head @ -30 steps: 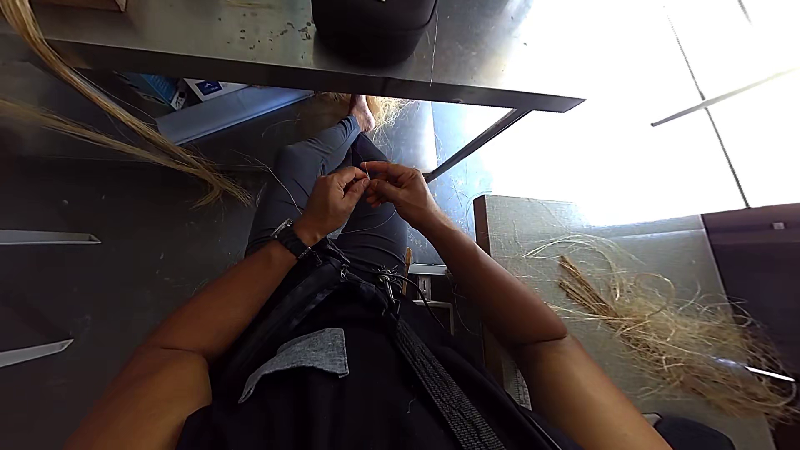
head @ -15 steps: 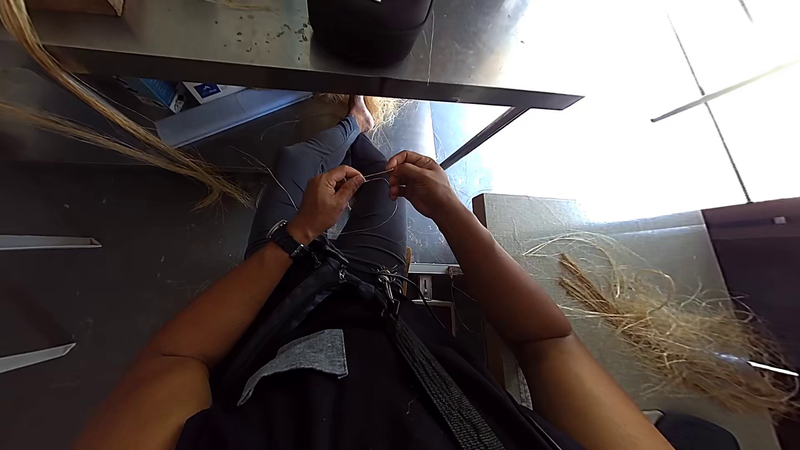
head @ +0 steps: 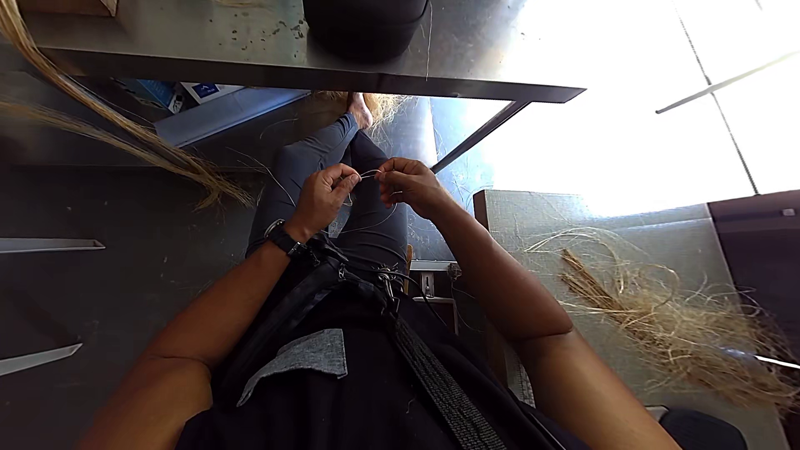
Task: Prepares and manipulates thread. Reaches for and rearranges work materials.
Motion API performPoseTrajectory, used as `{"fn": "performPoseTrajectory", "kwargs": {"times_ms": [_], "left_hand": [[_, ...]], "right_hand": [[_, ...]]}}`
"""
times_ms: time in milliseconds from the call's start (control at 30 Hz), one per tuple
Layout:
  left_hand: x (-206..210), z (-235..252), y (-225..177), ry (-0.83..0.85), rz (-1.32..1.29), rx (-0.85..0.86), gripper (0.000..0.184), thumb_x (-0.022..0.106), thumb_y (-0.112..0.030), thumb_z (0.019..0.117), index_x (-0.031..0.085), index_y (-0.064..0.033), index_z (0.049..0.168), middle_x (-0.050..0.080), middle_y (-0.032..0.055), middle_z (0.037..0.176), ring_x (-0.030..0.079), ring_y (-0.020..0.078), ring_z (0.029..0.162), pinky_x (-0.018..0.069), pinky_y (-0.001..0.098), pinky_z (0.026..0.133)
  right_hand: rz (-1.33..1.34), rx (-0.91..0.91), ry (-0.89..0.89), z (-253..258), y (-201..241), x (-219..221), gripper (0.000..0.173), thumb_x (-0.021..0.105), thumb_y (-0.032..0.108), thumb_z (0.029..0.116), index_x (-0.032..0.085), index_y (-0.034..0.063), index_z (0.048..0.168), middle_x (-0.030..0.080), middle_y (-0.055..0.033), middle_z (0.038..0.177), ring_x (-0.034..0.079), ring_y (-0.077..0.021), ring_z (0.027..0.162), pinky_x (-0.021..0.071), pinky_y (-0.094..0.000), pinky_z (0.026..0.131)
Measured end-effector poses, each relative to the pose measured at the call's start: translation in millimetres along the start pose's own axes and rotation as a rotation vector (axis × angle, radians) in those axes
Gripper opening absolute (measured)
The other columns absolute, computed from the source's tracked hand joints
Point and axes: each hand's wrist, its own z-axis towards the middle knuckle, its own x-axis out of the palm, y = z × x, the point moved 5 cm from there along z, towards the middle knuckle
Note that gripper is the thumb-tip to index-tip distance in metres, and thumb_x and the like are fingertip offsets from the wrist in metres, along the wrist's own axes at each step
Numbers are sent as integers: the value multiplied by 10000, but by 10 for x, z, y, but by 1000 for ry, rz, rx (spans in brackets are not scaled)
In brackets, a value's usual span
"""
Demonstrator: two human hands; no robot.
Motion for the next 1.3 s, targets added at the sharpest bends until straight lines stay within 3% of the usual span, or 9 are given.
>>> {"fn": "performPoseTrajectory", "kwargs": {"times_ms": [267,433,533,733,800,900,1000,1200,1300], "left_hand": [[2,3,23,43,-17,-61,218,570,-251,1056,726,-106,1099,587,-31,657,498,68,507,435,250,496],[-1,14,33,65,72,-49,302,590,-315,1040,703,-150,1266,712,-2,1068,606,62,698,514,251,618],[-7,27,-8,48,153,24,358,655,-341,1005,685,-143,1302,683,15,1113,524,55,670,416,231,574],[-11,31,-173,37,305,115,338,658,-384,998,737,-151,1230,655,61,1191,593,106,775,507,276,674],[-33,33,-195,10,420,114,321,643,-404,998,755,-175,1193,636,83,1250,638,172,928,557,348,790],[-89,42,-178,-54,528,87,305,630,-423,990,766,-217,1170,597,100,1379,469,342,1346,412,563,1050],[-88,57,-184,-43,519,103,327,631,-457,984,760,-227,1176,588,111,1420,364,380,1462,321,604,1156],[87,96,-252,39,274,215,203,659,-271,1000,766,-112,1063,720,68,1194,536,270,1353,368,463,1197],[84,97,-223,23,154,146,187,627,-237,1019,753,-99,1026,732,30,1077,620,170,1183,463,375,1073]], "right_hand": [[-24,-71,-33,-6,37,-19,172,542,117,1063,666,-3,1068,716,-93,987,703,-150,734,606,-297,619],[-48,-78,-37,-6,33,-6,158,540,93,1050,665,4,1011,715,-84,968,698,-147,740,601,-303,627],[-61,-88,-33,-8,26,7,169,527,81,1040,664,6,975,719,-87,947,699,-144,730,600,-303,621],[-173,-172,-17,3,5,29,156,554,70,1008,678,3,941,713,-69,869,695,-138,713,593,-299,604],[-206,-176,-33,5,-1,19,159,554,71,1002,681,4,934,713,-71,850,696,-142,706,593,-306,601],[-216,-162,-57,6,-3,1,170,540,68,1002,671,6,913,712,-77,833,700,-147,699,596,-313,605],[-226,-159,-51,9,-8,1,184,532,76,1003,672,7,906,712,-78,842,701,-153,707,599,-320,611],[-247,-214,20,-1,13,61,161,571,91,1000,691,2,940,721,-77,844,704,-150,711,605,-316,630],[-257,-210,40,-2,17,64,153,592,88,1004,691,-9,938,721,-79,839,702,-144,716,606,-313,643]]}}
